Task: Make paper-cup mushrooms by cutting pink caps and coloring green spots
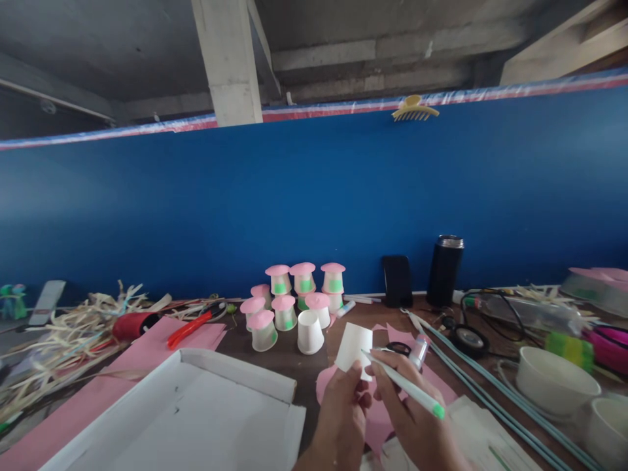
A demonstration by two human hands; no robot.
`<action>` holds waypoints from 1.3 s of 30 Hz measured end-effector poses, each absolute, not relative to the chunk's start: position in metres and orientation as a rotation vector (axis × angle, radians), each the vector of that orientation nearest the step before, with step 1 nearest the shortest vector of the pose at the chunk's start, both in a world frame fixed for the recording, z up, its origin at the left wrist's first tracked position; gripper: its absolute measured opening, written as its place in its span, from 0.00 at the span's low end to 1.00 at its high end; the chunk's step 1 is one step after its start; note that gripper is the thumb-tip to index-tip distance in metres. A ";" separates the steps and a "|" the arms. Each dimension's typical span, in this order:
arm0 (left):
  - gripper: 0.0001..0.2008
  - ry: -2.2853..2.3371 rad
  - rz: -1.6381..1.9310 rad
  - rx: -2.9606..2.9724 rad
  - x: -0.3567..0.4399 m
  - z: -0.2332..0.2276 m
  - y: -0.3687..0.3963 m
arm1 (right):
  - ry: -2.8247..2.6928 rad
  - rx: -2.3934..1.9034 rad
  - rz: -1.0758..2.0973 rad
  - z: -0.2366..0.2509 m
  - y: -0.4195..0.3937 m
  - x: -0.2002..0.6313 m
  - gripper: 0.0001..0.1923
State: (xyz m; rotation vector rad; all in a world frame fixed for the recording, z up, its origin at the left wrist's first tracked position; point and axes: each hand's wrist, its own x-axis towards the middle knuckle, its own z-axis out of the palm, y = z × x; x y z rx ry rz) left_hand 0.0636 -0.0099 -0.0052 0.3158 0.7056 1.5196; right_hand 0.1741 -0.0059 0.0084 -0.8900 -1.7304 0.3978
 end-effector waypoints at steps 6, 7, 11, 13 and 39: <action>0.15 0.718 1.499 0.423 0.064 -0.009 -0.009 | -1.736 -0.919 0.352 0.009 -0.007 0.175 0.10; 0.16 0.735 1.502 0.436 0.064 -0.009 -0.008 | -1.735 -0.929 0.350 0.009 -0.007 0.174 0.10; 0.18 0.800 1.506 0.491 0.065 -0.012 -0.008 | -1.720 -0.943 0.355 0.008 -0.007 0.174 0.09; 0.18 0.820 1.501 0.525 0.065 -0.013 -0.008 | -1.717 -0.935 0.343 0.009 -0.007 0.174 0.09; 0.19 0.929 1.498 0.594 0.063 -0.011 -0.012 | -1.727 -0.942 0.241 0.008 -0.004 0.178 0.09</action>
